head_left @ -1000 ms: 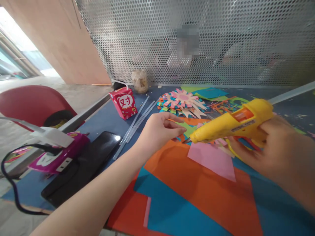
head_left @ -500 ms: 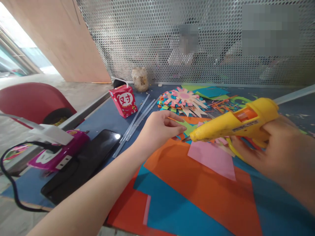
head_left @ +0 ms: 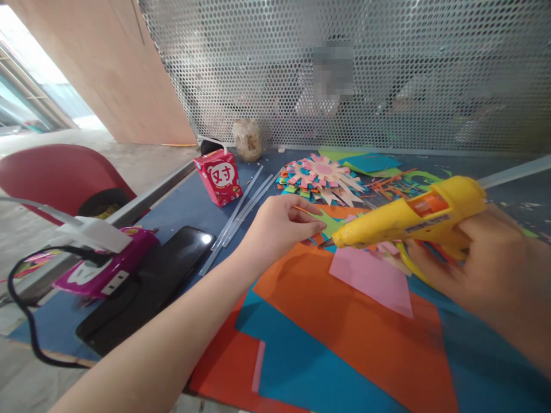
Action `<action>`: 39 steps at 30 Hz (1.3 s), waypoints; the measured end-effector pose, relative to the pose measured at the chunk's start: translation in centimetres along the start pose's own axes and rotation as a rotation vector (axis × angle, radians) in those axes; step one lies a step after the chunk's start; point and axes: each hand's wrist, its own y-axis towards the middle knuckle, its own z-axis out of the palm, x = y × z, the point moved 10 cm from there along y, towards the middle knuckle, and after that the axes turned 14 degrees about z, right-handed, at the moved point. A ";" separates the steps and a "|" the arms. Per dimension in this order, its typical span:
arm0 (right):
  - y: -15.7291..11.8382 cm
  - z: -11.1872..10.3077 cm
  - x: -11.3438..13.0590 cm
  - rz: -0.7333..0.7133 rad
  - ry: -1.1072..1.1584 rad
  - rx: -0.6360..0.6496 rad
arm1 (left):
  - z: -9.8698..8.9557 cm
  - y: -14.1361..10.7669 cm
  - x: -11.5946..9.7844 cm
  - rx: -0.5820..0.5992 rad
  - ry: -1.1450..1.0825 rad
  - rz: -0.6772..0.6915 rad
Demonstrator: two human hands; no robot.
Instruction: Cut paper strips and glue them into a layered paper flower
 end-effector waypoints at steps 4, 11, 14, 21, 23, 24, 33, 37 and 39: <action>0.0 0.0 -0.1 0.003 0.009 -0.002 | 0.0 -0.1 -0.1 0.003 0.006 0.001; 0.2 -0.1 0.0 0.008 -0.006 0.030 | -0.1 0.0 -0.2 -0.005 0.012 -0.009; 0.3 -0.2 -0.3 0.033 -0.013 0.031 | -0.3 0.0 -0.2 -0.019 0.009 -0.023; 0.3 -0.5 0.4 -0.029 -0.007 0.001 | -0.3 0.0 -0.3 0.000 0.022 -0.002; 0.3 -0.4 0.4 -0.024 -0.014 -0.001 | -0.3 0.0 -0.3 -0.003 0.016 -0.002; 0.3 -0.5 0.3 -0.019 -0.016 -0.008 | -0.2 0.0 -0.2 -0.005 0.009 -0.004; 0.1 -0.4 0.5 -0.037 -0.034 0.014 | -0.1 -0.1 0.1 -0.017 -0.041 -0.044; -0.1 -0.4 0.4 -0.041 -0.041 0.010 | -0.2 -0.1 0.1 -0.023 -0.038 -0.045; -0.1 -0.3 0.4 -0.037 -0.042 0.015 | -0.2 0.0 0.2 -0.019 -0.035 -0.046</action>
